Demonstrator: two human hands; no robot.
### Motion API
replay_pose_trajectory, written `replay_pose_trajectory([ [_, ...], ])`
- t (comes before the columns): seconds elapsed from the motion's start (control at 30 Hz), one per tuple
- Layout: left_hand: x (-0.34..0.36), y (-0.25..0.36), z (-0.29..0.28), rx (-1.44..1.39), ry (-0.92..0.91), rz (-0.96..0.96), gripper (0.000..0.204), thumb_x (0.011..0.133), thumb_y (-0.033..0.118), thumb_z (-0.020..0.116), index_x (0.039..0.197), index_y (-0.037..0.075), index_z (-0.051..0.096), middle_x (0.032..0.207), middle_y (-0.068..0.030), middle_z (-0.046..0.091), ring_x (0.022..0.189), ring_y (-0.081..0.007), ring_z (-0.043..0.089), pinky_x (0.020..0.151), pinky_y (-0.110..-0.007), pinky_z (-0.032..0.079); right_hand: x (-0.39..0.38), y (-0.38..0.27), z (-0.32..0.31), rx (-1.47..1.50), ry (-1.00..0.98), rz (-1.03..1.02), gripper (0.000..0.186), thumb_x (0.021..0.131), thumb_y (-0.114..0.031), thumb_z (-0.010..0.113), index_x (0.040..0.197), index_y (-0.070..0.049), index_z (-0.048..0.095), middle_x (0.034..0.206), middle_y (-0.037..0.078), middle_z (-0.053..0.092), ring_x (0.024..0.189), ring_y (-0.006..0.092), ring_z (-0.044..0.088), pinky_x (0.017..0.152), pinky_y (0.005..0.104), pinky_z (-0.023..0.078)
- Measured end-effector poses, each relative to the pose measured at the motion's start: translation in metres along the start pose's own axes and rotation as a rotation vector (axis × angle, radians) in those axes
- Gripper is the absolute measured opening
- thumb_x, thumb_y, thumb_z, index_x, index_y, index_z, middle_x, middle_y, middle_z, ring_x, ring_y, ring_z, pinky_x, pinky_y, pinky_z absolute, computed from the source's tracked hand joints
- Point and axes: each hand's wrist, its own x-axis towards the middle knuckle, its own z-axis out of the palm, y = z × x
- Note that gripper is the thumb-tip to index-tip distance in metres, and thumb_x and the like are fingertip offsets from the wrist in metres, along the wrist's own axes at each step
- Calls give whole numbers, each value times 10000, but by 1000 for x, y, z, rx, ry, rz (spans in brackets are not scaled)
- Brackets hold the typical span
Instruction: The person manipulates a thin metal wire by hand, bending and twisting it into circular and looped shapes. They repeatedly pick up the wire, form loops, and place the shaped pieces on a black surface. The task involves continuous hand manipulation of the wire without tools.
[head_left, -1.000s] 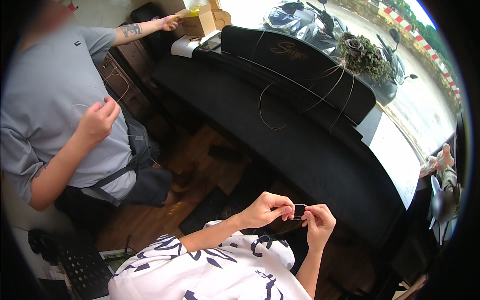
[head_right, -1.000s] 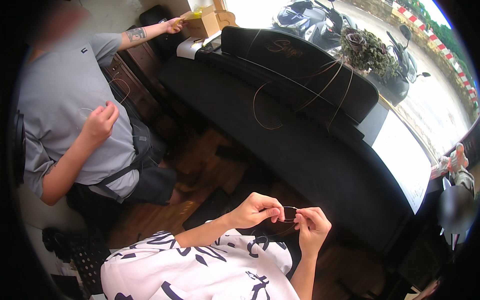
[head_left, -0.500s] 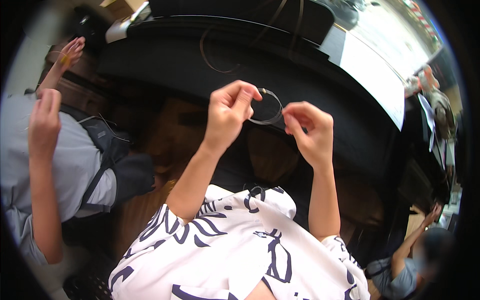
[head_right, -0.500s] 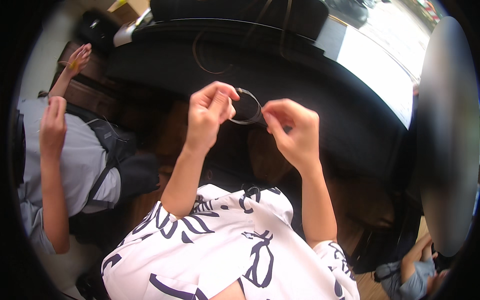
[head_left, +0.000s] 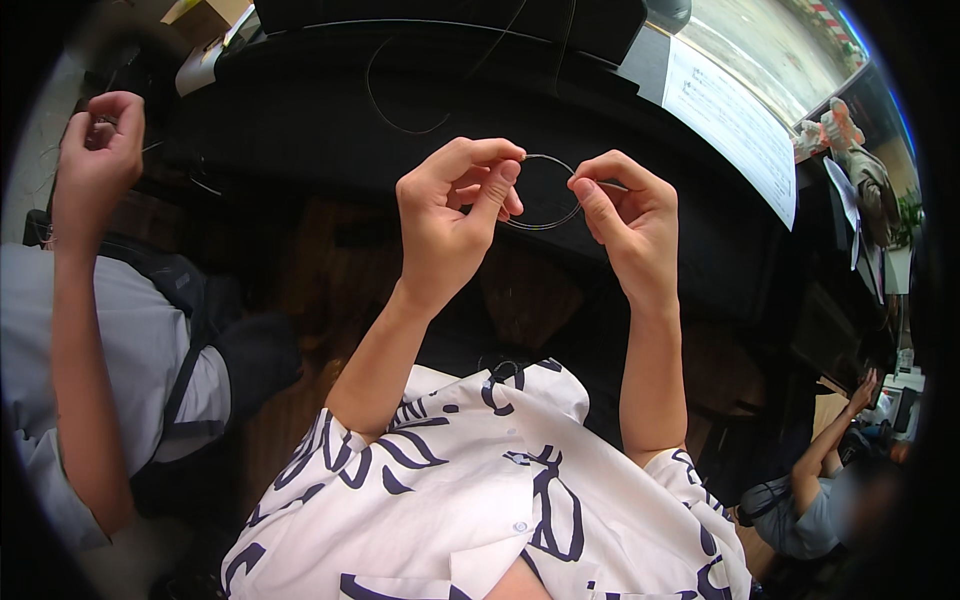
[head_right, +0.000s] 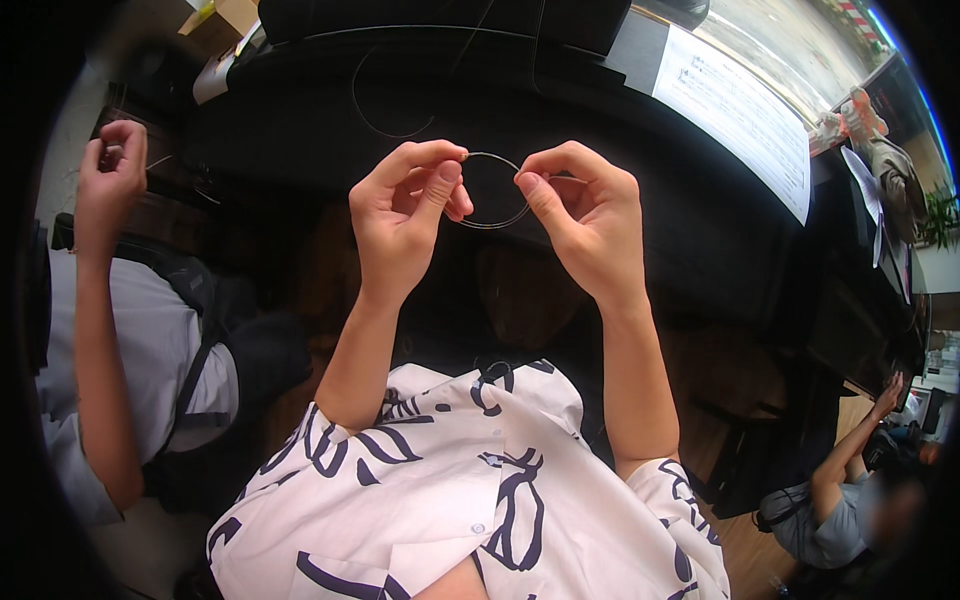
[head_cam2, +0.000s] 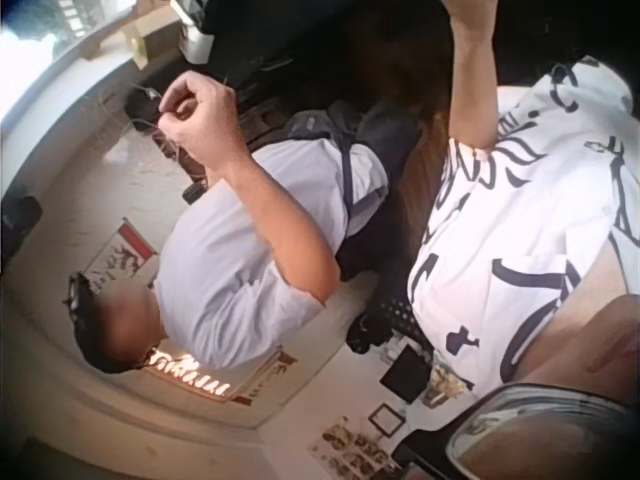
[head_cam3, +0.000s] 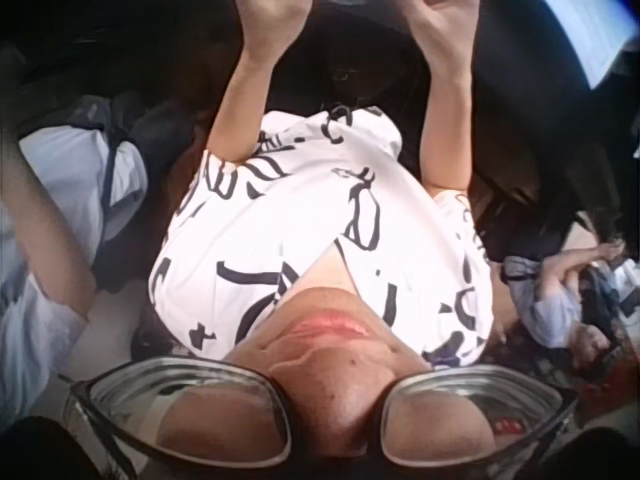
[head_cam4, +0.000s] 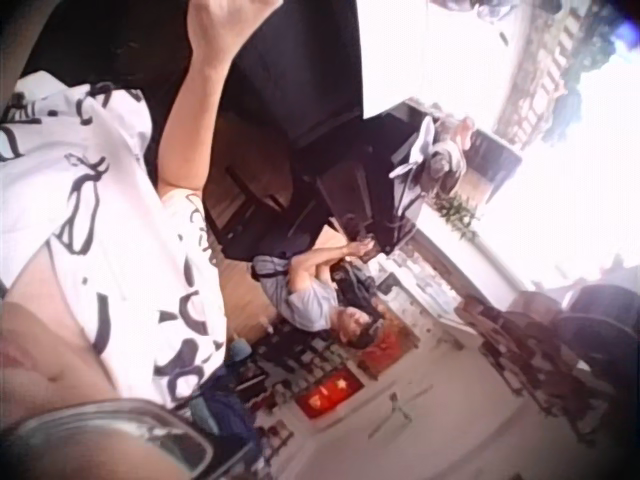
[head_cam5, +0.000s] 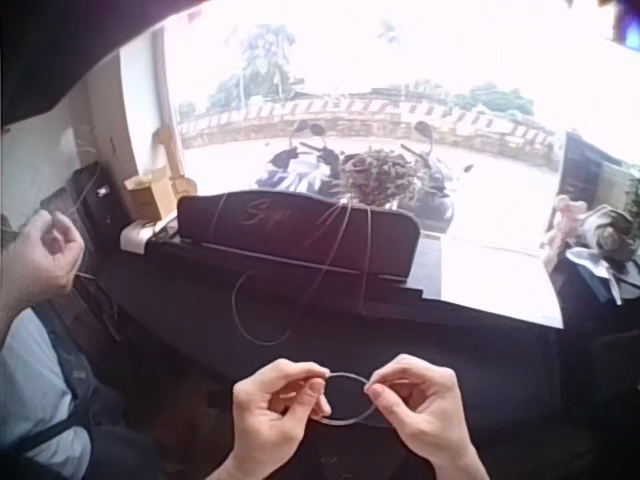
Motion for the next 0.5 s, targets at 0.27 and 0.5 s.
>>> replay_pose_trajectory([
  [0.27, -4, 2, -4, 205, -92, 181, 89, 936, -14, 662, 968, -8, 745, 874, -67, 676, 591, -92, 637, 485, -188, 484, -1, -8, 11, 11, -11, 1, 45, 915, -17, 678, 927, 11, 711, 788, 42, 681, 663, 81, 633, 619, 191, 477],
  [0.5, -1, -2, 0, 348, -217, 261, 109, 885, -49, 693, 973, -17, 749, 855, -78, 700, 562, -98, 637, 474, -186, 482, 0, 2, 11, -92, 13, -81, 37, 897, 2, 691, 921, -1, 719, 757, 39, 684, 616, 74, 607, 559, 190, 455],
])
